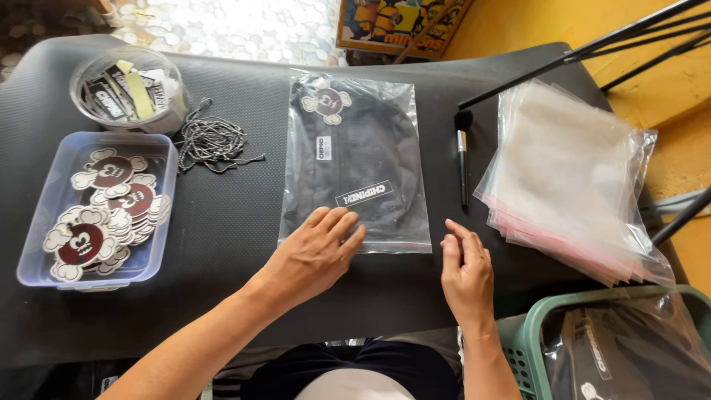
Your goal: The person places a small black bag with a cartoon sticker into a clear plastic zip-lock bag. They then add a small rectangular card into the bag and seal it. Finally, they use a brush to wipe the surface of the sealed bag.
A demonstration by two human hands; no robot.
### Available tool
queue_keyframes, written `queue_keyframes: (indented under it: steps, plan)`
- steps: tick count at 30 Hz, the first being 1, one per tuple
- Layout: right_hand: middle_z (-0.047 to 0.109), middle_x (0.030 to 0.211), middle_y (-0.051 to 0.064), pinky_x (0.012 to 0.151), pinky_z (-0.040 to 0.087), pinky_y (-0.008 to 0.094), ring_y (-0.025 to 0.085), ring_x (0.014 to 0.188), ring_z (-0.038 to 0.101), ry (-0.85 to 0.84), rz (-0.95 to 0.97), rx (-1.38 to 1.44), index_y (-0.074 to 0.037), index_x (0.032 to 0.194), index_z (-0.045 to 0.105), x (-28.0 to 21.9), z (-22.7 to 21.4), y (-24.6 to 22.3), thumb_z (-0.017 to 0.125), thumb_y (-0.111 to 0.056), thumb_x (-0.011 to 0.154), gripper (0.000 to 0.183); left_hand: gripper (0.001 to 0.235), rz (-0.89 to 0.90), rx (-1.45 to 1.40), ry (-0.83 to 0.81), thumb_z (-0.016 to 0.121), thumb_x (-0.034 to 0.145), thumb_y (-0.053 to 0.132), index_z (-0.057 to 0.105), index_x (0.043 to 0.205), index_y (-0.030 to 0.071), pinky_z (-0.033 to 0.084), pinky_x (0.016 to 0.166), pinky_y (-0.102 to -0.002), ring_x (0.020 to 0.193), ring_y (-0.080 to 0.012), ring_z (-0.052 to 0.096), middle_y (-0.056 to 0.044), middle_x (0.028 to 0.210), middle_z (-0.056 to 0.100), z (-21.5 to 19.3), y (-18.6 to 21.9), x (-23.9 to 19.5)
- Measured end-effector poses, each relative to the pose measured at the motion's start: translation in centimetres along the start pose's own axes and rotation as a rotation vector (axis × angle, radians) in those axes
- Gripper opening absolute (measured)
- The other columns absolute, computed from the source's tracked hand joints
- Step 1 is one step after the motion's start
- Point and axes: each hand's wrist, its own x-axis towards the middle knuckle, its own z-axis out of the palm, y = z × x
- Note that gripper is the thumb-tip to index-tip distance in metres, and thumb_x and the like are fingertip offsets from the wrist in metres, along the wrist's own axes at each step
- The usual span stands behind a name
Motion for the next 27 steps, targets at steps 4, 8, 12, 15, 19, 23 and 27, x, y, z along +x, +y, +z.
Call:
queue_keyframes:
  steps: [4, 8, 12, 15, 19, 23, 27]
  plan:
    - [0.067, 0.088, 0.003, 0.085, 0.048, 0.037, 0.019, 0.074, 0.066, 0.082, -0.128, -0.067, -0.015, 0.127, 0.069, 0.5, 1.0, 0.2, 0.068, -0.028, 0.097, 0.033, 0.034, 0.088, -0.130, 0.165, 0.071, 0.079, 0.005, 0.066, 0.112, 0.001, 0.045, 0.091, -0.041, 0.101, -0.0328, 0.059, -0.015, 0.099, 0.057, 2.3, 0.8, 2.3]
    - [0.065, 0.085, -0.001, 0.083, 0.047, 0.036, 0.017, 0.070, 0.064, 0.072, -0.167, -0.104, -0.016, 0.125, 0.070, 0.5, 1.4, 0.6, 0.071, -0.029, 0.095, 0.033, 0.012, 0.156, -0.111, 0.182, 0.069, 0.083, 0.003, 0.069, 0.094, 0.006, 0.040, 0.078, -0.036, 0.083, -0.0245, 0.053, -0.007, 0.087, 0.055, 4.5, 1.5, 2.9]
    - [0.064, 0.086, -0.002, 0.084, 0.047, 0.035, 0.015, 0.072, 0.064, 0.073, -0.185, -0.110, -0.016, 0.126, 0.071, 0.4, 1.5, 1.2, 0.069, -0.029, 0.096, 0.032, 0.008, 0.170, -0.051, 0.170, 0.068, 0.086, 0.003, 0.071, 0.090, 0.009, 0.038, 0.077, -0.034, 0.080, -0.0193, 0.050, -0.002, 0.085, 0.056, 4.6, 1.4, 2.7]
    - [0.063, 0.087, 0.000, 0.083, 0.047, 0.035, 0.017, 0.071, 0.064, 0.065, -0.188, -0.063, -0.014, 0.126, 0.071, 0.4, 1.1, 0.4, 0.070, -0.031, 0.097, 0.034, 0.007, 0.184, -0.086, 0.158, 0.063, 0.090, 0.004, 0.068, 0.087, 0.009, 0.036, 0.074, -0.036, 0.076, -0.0198, 0.044, -0.002, 0.082, 0.051, 4.8, 1.3, 2.7]
    - [0.062, 0.088, -0.001, 0.084, 0.046, 0.035, 0.016, 0.072, 0.064, 0.065, -0.201, -0.091, -0.016, 0.126, 0.072, 0.5, 1.5, 0.7, 0.075, -0.029, 0.092, 0.036, 0.008, 0.175, -0.109, 0.160, 0.062, 0.091, 0.004, 0.067, 0.087, 0.008, 0.035, 0.072, -0.036, 0.075, -0.0199, 0.043, -0.002, 0.081, 0.050, 4.9, 1.2, 2.7]
    - [0.062, 0.089, -0.001, 0.085, 0.046, 0.035, 0.017, 0.073, 0.063, 0.075, -0.201, -0.109, -0.016, 0.125, 0.072, 0.4, 1.6, 0.9, 0.075, -0.029, 0.092, 0.035, 0.008, 0.163, -0.183, 0.137, 0.060, 0.090, 0.006, 0.066, 0.087, 0.008, 0.034, 0.069, -0.037, 0.076, -0.0211, 0.045, -0.002, 0.079, 0.049, 5.4, 1.2, 2.4]
    - [0.061, 0.089, 0.000, 0.086, 0.045, 0.036, 0.018, 0.073, 0.063, 0.050, -0.162, -0.096, -0.017, 0.126, 0.072, 0.3, 1.6, 0.7, 0.075, -0.028, 0.092, 0.036, 0.014, 0.171, -0.181, 0.107, 0.054, 0.096, 0.008, 0.065, 0.088, 0.009, 0.034, 0.070, -0.036, 0.077, -0.0202, 0.043, -0.002, 0.082, 0.050, 5.6, 1.0, 2.3]
